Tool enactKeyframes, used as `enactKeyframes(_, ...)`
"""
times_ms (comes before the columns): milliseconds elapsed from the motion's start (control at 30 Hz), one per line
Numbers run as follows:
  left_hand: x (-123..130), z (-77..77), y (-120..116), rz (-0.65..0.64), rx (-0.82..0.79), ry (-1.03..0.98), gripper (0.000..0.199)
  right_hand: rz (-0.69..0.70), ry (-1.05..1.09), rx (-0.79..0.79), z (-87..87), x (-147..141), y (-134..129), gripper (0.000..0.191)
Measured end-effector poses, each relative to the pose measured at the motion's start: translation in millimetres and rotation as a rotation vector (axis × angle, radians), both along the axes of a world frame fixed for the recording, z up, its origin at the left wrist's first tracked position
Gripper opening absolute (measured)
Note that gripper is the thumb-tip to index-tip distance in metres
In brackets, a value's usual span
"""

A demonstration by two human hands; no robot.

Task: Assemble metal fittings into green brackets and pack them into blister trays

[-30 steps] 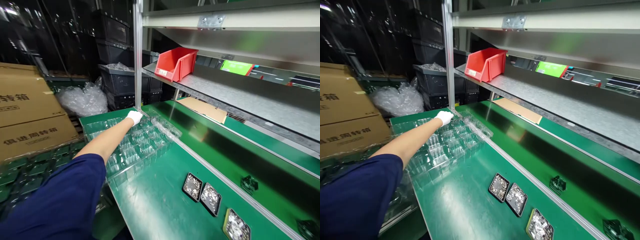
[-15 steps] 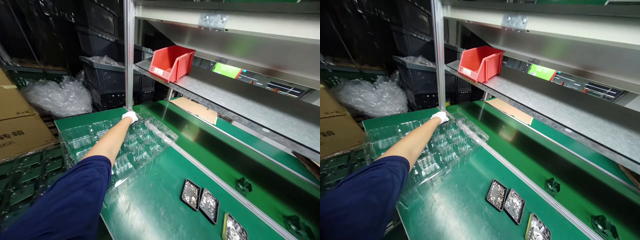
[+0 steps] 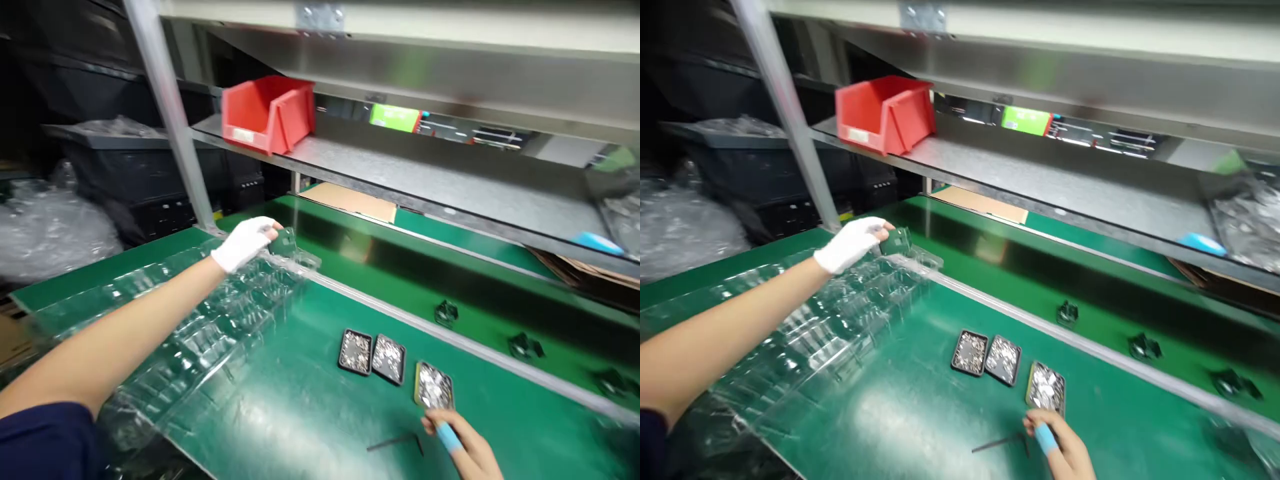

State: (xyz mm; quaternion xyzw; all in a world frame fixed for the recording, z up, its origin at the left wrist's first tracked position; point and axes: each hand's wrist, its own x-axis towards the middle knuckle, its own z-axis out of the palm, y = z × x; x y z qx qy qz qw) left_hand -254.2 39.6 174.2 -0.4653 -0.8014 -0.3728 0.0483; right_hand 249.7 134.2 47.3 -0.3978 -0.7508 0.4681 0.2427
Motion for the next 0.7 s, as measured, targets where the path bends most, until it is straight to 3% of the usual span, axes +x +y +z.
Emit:
enactKeyframes(33, 33.4, -1.6, 0.5, -0.094, 0.002, 0.045, 0.026, 0.029, 0.038, -0.037, 8.1, -13.0, -6.9, 0.043)
enactKeyframes(100, 103.1, -8.1, -4.2, -0.465, -0.126, 0.288, 0.021, 0.15, 0.103, -0.147, 18.1, -38.3, -18.4, 0.037)
enactKeyframes(200, 195.8, -24.0, -20.2, -0.996, -0.315, 0.495, 0.029, 0.254, 0.265, -0.353, 17.5, -64.2, -30.0, 0.049)
enactKeyframes(267, 239.5, -39.6, -30.0, -1.243, -0.323, 0.657, 0.034, 0.287, 0.313, -0.447, 12.0, -71.1, -35.3, 0.053)
enactKeyframes(333, 267.3, -57.0, -35.7, -1.396, -0.279, 0.775, 0.035, 0.315, 0.327, -0.458, 6.2, -72.0, -37.6, 0.05)
enactKeyframes(400, 282.4, -69.7, -38.0, -1.449, -0.249, 0.811, 0.033, 0.339, 0.335, -0.435, 0.2, -69.5, -35.4, 0.049)
enactKeyframes(467, 288.8, -71.0, -37.5, -1.443, -0.175, 0.855, 0.03, 0.365, 0.329, -0.405, -6.0, -65.4, -28.8, 0.052)
enactKeyframes(533, 288.6, -59.3, -33.1, -1.457, -0.029, 0.922, 0.028, 0.387, 0.27, -0.341, -11.2, -61.0, -20.5, 0.054)
enactKeyframes(600, 281.0, -40.5, -21.3, -1.412, -0.005, 0.909, 0.029, 0.406, 0.174, -0.231, -14.1, -58.2, -14.0, 0.055)
enactKeyframes(633, 274.2, -31.7, -12.1, -1.328, -0.1, 0.838, 0.029, 0.427, 0.125, -0.17, -14.4, -58.0, -12.2, 0.055)
enactKeyframes(700, 255.9, -21.6, 11.9, -0.938, -0.396, 0.635, 0.029, 0.518, 0.044, -0.045, -13.5, -61.0, -11.1, 0.057)
